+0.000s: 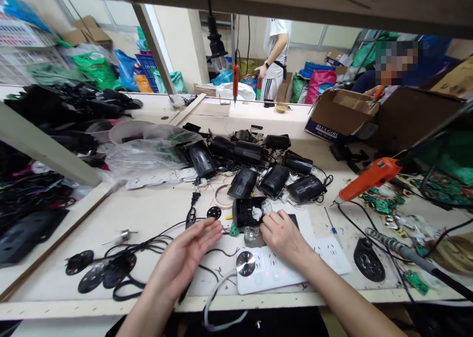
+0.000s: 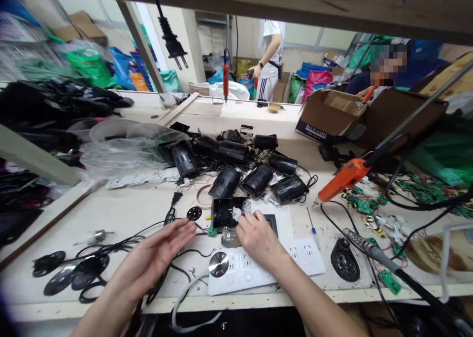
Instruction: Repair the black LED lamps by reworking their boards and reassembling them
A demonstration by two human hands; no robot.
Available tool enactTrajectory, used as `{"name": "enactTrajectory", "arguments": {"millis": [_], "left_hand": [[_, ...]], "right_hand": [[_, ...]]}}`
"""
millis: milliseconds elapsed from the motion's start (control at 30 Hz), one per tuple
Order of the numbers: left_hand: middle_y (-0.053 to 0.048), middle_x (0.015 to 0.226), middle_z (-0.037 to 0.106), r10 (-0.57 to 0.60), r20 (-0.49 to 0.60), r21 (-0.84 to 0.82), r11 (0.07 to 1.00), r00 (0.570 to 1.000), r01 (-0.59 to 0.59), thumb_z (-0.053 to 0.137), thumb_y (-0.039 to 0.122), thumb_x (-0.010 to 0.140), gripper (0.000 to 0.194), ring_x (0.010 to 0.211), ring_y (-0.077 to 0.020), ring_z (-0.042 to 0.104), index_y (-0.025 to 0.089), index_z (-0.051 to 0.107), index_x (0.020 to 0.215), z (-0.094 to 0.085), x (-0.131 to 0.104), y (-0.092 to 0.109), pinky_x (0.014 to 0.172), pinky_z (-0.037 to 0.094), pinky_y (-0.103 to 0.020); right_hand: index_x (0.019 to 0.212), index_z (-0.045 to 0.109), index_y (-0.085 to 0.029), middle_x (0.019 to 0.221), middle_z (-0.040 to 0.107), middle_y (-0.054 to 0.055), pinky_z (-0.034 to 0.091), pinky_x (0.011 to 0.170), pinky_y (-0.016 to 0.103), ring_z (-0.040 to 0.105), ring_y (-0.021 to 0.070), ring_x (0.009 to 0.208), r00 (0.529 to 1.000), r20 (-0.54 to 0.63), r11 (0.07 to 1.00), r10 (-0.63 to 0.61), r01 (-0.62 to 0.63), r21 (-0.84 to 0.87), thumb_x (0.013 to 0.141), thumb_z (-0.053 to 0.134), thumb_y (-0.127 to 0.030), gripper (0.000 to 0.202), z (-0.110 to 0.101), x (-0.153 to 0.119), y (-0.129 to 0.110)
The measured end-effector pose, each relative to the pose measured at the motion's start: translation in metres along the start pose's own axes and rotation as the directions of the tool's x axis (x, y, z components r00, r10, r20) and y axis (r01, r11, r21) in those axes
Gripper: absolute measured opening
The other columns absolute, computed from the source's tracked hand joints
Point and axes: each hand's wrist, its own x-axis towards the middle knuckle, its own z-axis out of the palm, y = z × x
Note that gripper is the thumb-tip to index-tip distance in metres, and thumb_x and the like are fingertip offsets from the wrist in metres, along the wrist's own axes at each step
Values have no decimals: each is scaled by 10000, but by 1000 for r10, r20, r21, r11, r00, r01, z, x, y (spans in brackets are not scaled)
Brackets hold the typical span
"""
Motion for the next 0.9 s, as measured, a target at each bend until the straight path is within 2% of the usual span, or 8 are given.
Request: {"name": "enactTrajectory", "arguments": {"millis": [133, 267, 400, 500, 733, 800, 867, 900], "left_hand": [[-252, 1019, 704, 61, -56, -3, 998, 997, -61, 403, 7, 906, 262, 904, -269, 726, -6, 665, 920, 12, 5, 17, 734, 636, -324], [-156, 837, 711, 51, 112, 80, 995, 992, -61, 469, 18, 872, 222, 742, -184, 710, 30, 689, 903, 45, 15, 18, 671, 615, -268], [50, 473, 462, -19, 349, 292, 952, 937, -90, 691, 153, 745, 98, 390, -30, 386, 70, 697, 797, 91, 36, 8, 358, 338, -109], [112, 422, 326, -70, 415, 406, 906, 907, -116, 810, 229, 568, 240, 373, -5, 218, 92, 670, 706, 130, 55, -4, 332, 147, -118], [109, 407, 358, -170, 490, 521, 844, 855, -130, 807, 320, 433, 363, 372, -16, 207, 130, 623, 681, 194, 69, -33, 382, 80, -172], [112, 401, 338, -187, 522, 535, 832, 832, -148, 792, 356, 449, 357, 373, -16, 172, 138, 606, 662, 197, 63, -38, 395, 53, -194], [115, 414, 325, -189, 547, 536, 828, 815, -167, 783, 385, 472, 359, 386, -19, 160, 148, 587, 658, 193, 54, -43, 410, 50, -204], [117, 422, 318, -192, 556, 535, 827, 809, -172, 782, 402, 486, 365, 393, -21, 157, 152, 581, 662, 189, 49, -44, 416, 49, -207]], "right_hand": [[791, 611, -143, 732, 549, 48, 339, 627, 336, 446, 197, 684, 994, -108, 999, 31, -29, 19, 900, 466, -50, 203, -4, -9, 0], [856, 584, -155, 778, 564, 60, 409, 636, 318, 495, 191, 714, 953, -212, 969, 217, -183, 167, 926, 431, -103, 177, -17, -20, 2], [816, 559, -182, 931, 577, 104, 478, 799, 360, 563, 223, 915, 740, -209, 711, 639, -465, 528, 905, 453, -156, 141, -29, -34, 26], [756, 570, -184, 1009, 588, 128, 497, 783, 366, 580, 246, 958, 584, -155, 559, 797, -614, 557, 881, 495, -212, 148, -32, -48, 50], [749, 518, -198, 582, 558, -37, 433, 395, 177, 585, 112, 463, 525, -106, 443, 844, -572, 690, 937, 485, -224, 192, -57, -48, 46], [784, 544, -198, 626, 590, -28, 480, 442, 180, 623, 114, 514, 500, -254, 517, 828, -504, 692, 938, 508, -207, 159, -85, -33, 40], [860, 594, -203, 698, 634, -10, 537, 551, 219, 644, 124, 592, 485, -522, 710, 702, -418, 567, 914, 543, -155, 88, -124, -13, 37], [916, 612, -206, 756, 659, 3, 554, 593, 239, 654, 130, 628, 438, -648, 781, 623, -387, 490, 898, 566, -130, 91, -145, 0, 39]]}}
